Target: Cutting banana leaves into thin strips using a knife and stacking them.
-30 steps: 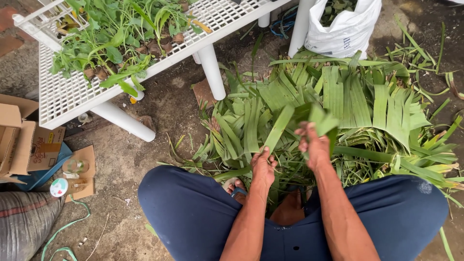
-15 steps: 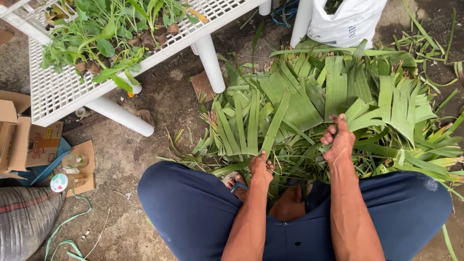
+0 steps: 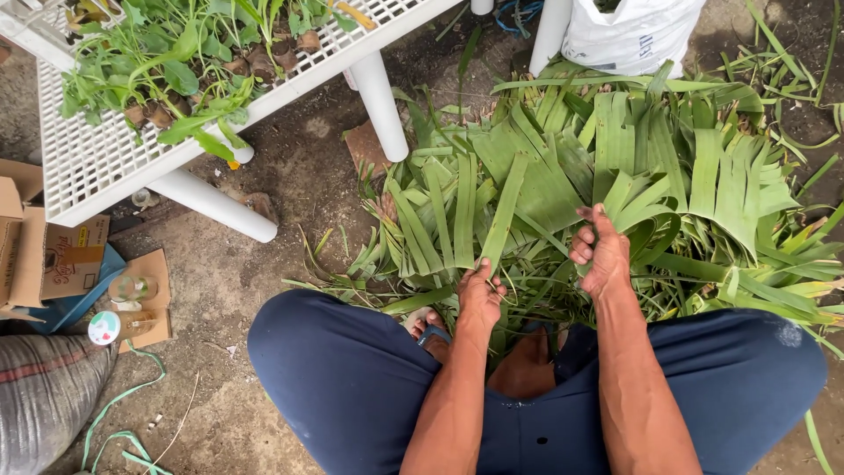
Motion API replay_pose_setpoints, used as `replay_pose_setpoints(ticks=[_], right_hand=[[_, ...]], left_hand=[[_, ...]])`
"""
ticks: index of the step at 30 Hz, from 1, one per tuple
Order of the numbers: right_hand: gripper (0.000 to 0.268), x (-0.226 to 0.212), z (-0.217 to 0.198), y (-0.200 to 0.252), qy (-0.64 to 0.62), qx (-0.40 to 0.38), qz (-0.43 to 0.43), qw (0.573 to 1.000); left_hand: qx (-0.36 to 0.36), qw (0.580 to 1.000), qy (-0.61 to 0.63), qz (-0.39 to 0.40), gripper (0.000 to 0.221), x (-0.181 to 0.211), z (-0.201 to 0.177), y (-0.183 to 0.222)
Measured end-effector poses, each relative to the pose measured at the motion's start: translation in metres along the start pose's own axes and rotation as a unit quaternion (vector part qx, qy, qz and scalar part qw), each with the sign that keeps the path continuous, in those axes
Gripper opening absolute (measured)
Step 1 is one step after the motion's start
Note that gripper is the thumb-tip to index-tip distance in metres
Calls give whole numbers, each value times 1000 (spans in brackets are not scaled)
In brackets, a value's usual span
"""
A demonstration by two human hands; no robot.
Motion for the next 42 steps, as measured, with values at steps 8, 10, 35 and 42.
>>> replay_pose_setpoints(ticks=[8,10,35,42], right_hand=[[25,43,10,-12,-83,-44,76,993],[26,52,15,-4,-94,-44,93,990],[42,107,33,35,-38,-47,153,986],[41,88,32,24,13,-17,70,997]], left_hand=[[-30,999,19,6,24,6,12,13],[-30,999,20,10,24,3,12,7],[13,995,12,101,23,4,1,-22],[-40,995,73,57,23,12,19,11]])
Point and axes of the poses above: each hand's wrist, its own y-axis away from the middle knuckle, its own z-axis out of the palm, x = y × z, the point moved 5 cm from there along -y, towards the middle knuckle, and after that the axes turned 10 degrees about x, right-handed, at the moved point
